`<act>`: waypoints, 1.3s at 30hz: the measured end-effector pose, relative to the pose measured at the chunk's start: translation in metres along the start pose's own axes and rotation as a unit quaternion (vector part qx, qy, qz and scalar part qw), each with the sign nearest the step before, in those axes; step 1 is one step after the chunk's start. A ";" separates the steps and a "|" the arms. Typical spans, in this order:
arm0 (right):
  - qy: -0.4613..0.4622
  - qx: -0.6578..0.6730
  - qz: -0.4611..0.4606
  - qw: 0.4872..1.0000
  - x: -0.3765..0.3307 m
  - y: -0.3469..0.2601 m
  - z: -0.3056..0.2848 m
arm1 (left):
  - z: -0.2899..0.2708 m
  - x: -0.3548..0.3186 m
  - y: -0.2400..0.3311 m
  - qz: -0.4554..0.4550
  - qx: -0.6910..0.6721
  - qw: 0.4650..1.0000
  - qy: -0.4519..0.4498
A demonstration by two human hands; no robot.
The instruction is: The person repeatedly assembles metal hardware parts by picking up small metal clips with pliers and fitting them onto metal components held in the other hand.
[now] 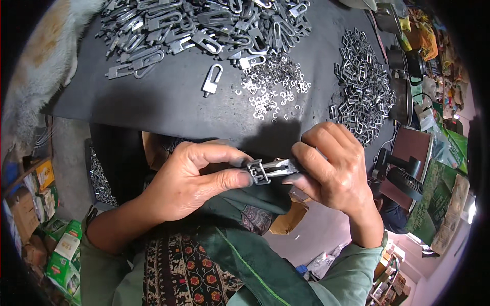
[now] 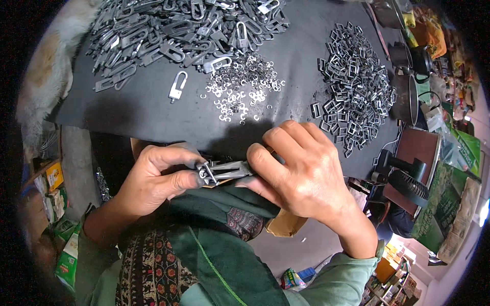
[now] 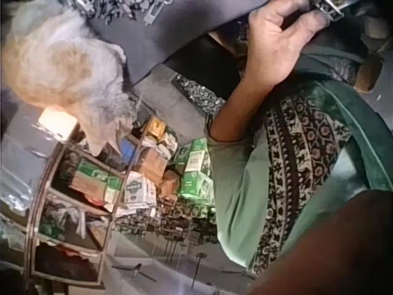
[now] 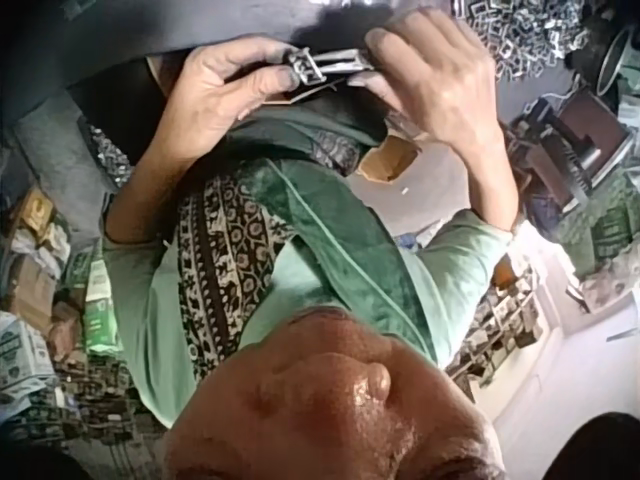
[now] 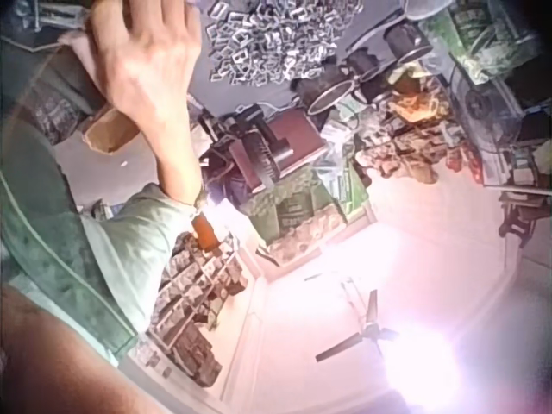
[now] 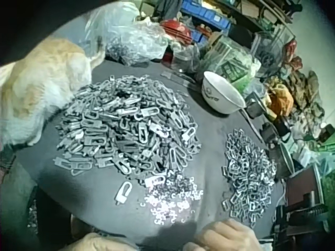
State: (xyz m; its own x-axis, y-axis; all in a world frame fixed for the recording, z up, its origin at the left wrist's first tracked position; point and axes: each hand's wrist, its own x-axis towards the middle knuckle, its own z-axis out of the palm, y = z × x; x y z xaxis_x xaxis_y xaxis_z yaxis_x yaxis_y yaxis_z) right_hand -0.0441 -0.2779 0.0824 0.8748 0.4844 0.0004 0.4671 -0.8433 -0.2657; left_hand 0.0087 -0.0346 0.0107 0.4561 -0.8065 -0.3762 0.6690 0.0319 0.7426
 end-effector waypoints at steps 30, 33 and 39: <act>0.001 -0.014 0.032 0.999 -0.023 -0.034 0.007 | -0.001 -0.037 0.015 0.151 0.424 0.893 0.013; 0.018 -0.051 0.116 0.992 -0.033 -0.032 0.015 | -0.013 -0.025 0.043 0.249 0.644 0.701 0.178; 0.022 -0.006 0.145 0.989 -0.041 -0.044 0.026 | -0.081 0.085 0.140 0.403 0.714 0.448 0.356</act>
State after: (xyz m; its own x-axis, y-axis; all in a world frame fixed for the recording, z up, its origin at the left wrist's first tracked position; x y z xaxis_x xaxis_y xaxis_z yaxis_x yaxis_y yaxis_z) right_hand -0.1043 -0.2543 0.0688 0.9769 0.2111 -0.0331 0.1965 -0.9484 -0.2490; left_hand 0.1887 -0.0508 0.0377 0.6230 -0.4635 0.6301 -0.7076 -0.6772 0.2015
